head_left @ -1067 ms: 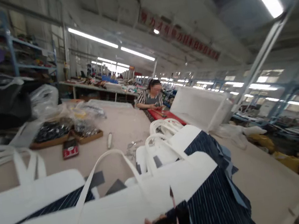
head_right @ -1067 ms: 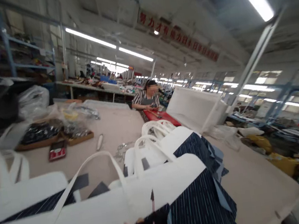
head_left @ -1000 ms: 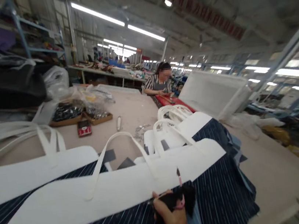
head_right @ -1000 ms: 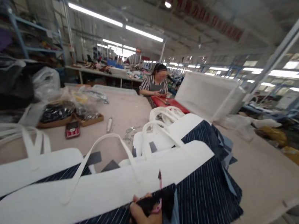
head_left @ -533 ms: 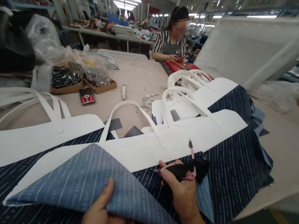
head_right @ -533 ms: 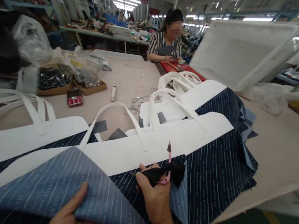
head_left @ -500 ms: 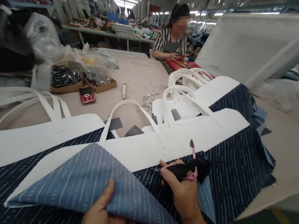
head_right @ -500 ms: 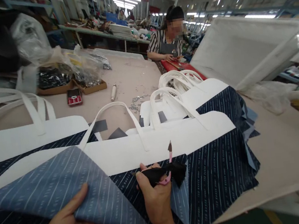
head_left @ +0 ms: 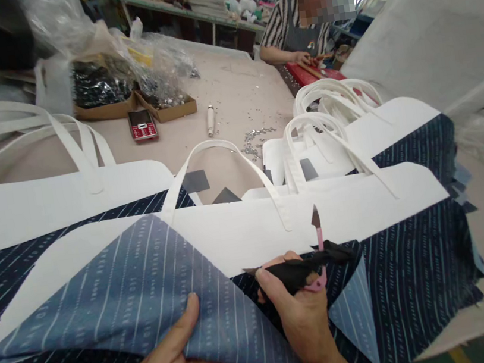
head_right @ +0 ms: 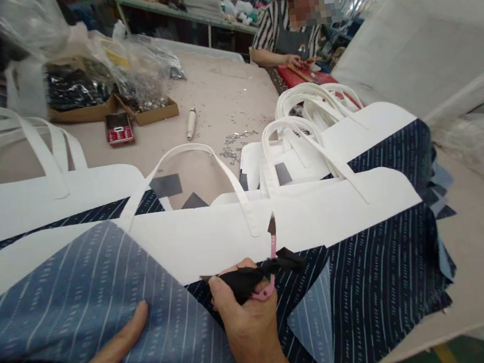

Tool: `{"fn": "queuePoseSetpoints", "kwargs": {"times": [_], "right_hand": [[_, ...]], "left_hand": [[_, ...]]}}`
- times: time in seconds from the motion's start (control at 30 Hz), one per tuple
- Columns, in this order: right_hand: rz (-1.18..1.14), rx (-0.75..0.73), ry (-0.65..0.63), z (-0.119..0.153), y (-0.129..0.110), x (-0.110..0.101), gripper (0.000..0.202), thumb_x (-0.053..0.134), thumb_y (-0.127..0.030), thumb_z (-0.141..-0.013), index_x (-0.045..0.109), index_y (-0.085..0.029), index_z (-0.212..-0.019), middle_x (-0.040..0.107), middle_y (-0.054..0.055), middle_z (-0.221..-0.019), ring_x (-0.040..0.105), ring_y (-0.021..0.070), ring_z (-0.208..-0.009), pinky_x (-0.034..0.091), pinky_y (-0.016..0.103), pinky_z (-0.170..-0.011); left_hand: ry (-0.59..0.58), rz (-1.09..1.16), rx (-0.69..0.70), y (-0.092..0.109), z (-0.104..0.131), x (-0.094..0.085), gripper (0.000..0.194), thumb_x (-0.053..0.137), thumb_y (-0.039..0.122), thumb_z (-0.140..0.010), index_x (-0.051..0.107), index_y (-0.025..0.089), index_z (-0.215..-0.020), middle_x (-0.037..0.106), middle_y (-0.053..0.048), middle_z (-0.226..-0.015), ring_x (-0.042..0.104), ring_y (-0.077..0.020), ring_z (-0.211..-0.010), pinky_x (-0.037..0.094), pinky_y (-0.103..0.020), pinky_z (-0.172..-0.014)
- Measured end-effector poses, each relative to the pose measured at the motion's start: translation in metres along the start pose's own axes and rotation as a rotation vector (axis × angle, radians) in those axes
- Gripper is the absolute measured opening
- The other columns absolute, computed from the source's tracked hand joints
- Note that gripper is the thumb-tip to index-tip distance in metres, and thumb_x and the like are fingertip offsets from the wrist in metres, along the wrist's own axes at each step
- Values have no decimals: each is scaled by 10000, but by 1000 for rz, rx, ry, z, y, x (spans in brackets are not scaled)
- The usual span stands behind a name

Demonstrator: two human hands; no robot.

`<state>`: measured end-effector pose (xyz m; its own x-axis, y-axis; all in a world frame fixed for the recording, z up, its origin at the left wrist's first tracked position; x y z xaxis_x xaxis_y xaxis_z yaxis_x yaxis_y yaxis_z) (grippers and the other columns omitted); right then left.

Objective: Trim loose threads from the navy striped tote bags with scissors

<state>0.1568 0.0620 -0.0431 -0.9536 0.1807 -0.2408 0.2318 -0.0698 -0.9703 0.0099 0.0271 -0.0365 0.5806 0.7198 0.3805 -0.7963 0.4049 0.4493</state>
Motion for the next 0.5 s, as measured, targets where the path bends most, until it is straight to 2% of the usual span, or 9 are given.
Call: {"fn": "queuePoseSetpoints", "kwargs": {"times": [0.13,0.3,0.4,0.5], "right_hand": [[45,-29,-33,1,-4,2,219,643,-285,-828,626,-180,-636,619,-13,-565,594,135,-545,486,252,-574],[66,-56,-33,-1,-6,4,228,624,-269,-825,593,-182,-617,584,-18,-555,570,127,-525,471,245,-556],[67,-45,-31,-1,-6,5,214,617,-268,-820,573,-186,-628,571,-20,-557,564,129,-516,470,248,-539],[80,-39,-13,-1,-5,6,202,619,-247,-805,555,-192,-621,575,-16,-564,568,132,-520,481,246,-534]], "left_hand": [[38,-7,-34,5,4,5,560,645,113,-841,522,216,-1379,724,-93,-1195,683,-272,-1081,526,-448,-1009],[86,37,-129,15,11,16,688,565,77,-871,357,315,-1483,702,-41,-1247,645,-249,-1154,516,-420,-1032],[100,11,-150,17,11,17,692,528,78,-896,291,287,-1512,703,-53,-1246,647,-239,-1150,482,-431,-1068],[46,24,-142,13,7,9,665,510,84,-911,292,259,-1514,710,-64,-1233,649,-237,-1149,443,-454,-1100]]}}
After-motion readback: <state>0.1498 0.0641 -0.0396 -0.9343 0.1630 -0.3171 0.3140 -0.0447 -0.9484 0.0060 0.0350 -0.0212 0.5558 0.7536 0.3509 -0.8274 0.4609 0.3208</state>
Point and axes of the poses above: each hand's wrist, its own z-axis away from the middle knuckle, its own x-axis out of the palm, y = z × x, the point moved 2 cm from there along -z, towards the middle knuckle
